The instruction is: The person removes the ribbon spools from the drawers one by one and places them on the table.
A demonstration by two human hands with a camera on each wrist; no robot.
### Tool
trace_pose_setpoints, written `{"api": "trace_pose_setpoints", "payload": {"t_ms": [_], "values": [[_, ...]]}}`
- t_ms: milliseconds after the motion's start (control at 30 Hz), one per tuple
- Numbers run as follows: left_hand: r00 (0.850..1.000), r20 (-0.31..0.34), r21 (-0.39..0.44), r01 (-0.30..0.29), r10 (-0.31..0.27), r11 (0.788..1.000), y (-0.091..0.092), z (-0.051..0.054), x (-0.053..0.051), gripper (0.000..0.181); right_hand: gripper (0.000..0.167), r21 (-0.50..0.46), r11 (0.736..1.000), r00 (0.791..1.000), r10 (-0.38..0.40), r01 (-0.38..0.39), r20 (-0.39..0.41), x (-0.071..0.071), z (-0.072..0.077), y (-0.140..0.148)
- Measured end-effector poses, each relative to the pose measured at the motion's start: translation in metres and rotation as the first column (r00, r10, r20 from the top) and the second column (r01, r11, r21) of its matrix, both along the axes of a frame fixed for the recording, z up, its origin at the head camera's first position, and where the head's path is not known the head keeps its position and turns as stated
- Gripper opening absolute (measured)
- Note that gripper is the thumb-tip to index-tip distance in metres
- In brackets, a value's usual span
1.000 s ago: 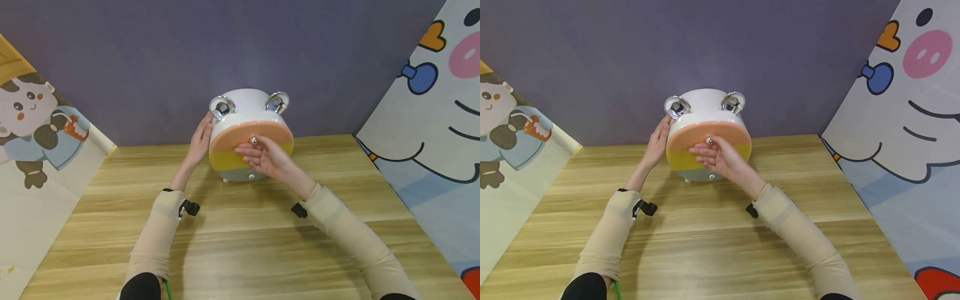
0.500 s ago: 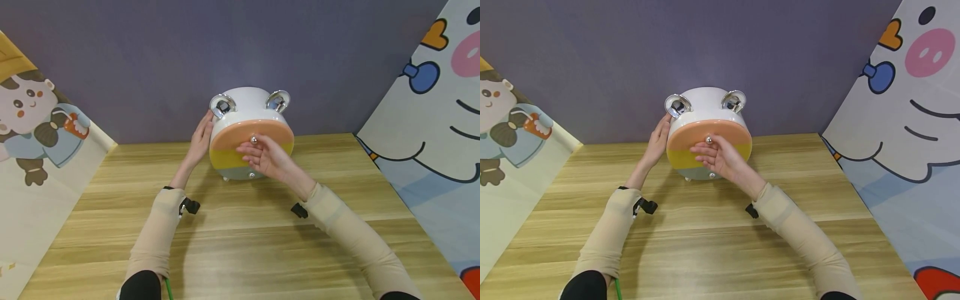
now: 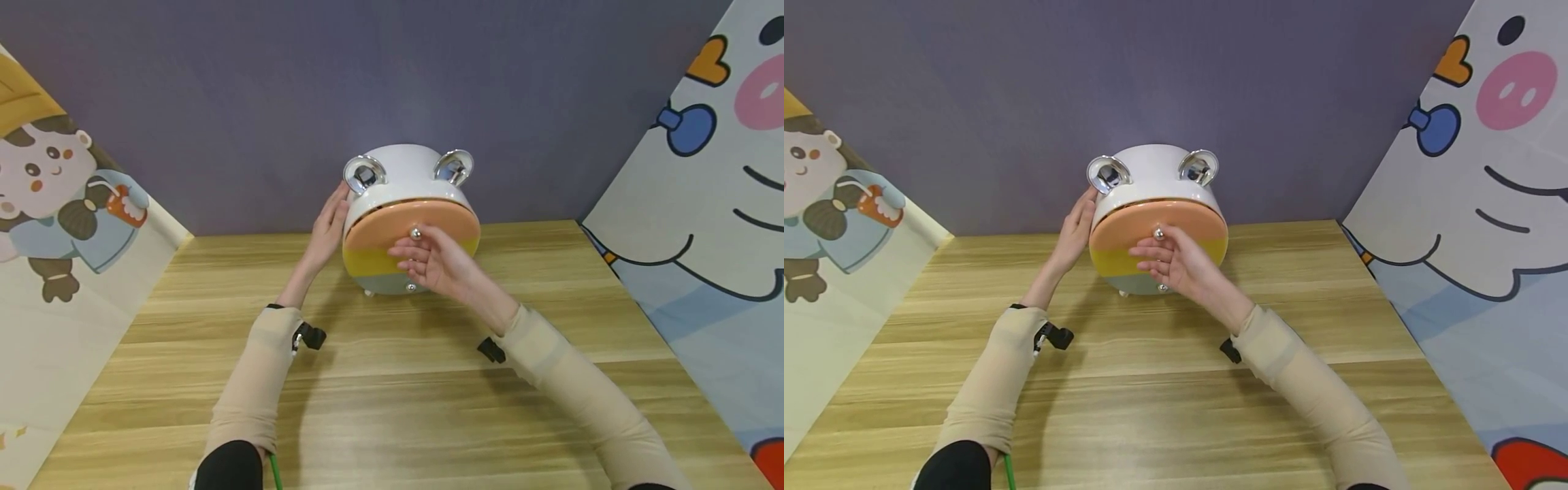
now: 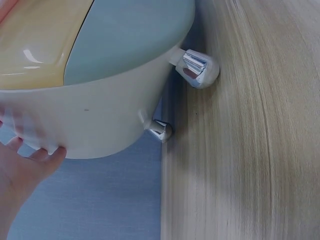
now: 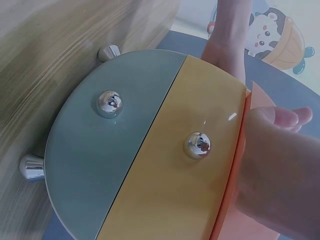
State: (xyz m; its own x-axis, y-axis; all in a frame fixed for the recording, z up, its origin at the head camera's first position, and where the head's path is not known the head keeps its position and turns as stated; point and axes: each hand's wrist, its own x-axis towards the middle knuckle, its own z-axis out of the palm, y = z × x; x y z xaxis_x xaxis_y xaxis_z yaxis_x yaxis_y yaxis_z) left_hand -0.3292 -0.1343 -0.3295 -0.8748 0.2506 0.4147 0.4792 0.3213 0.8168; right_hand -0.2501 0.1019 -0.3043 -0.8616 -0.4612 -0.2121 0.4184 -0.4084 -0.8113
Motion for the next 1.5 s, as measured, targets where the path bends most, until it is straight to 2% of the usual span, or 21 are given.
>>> {"api": "trace_pose_setpoints", "payload": {"t_ms": [333,667,1067,1167,1333,1500], "values": [[1.000,-0.011,-0.004,0.020,-0.020,1.000,-0.003,0.001,0.001,0.047,0.044,0.002,1.000,1.000,0.000,0.000,-0.012,0.007,-0.002,0.001],[0.999,-0.032,-0.010,0.014,-0.014,1.000,-0.005,-0.002,0.004,0.047,0.044,-0.005,1.000,1.000,0.023,-0.023,-0.019,0.016,-0.004,0.001],[0.999,-0.032,-0.020,0.012,-0.013,1.000,-0.003,0.000,0.005,0.047,0.046,0.023,0.999,0.999,0.034,-0.033,-0.022,0.026,-0.004,0.005],[0.999,-0.037,-0.021,0.012,-0.013,1.000,-0.004,-0.006,-0.002,0.047,0.047,0.025,0.999,0.999,0.033,-0.033,-0.022,0.027,-0.004,0.006],[0.998,-0.063,-0.004,0.004,-0.005,1.000,-0.007,-0.026,-0.024,0.048,0.047,0.023,0.999,0.999,0.041,-0.041,-0.020,0.030,-0.004,0.007],[0.996,-0.084,0.004,-0.001,0.001,1.000,-0.008,-0.031,-0.028,0.051,0.047,0.020,0.998,0.998,0.062,-0.062,-0.031,0.034,-0.004,0.007]]}}
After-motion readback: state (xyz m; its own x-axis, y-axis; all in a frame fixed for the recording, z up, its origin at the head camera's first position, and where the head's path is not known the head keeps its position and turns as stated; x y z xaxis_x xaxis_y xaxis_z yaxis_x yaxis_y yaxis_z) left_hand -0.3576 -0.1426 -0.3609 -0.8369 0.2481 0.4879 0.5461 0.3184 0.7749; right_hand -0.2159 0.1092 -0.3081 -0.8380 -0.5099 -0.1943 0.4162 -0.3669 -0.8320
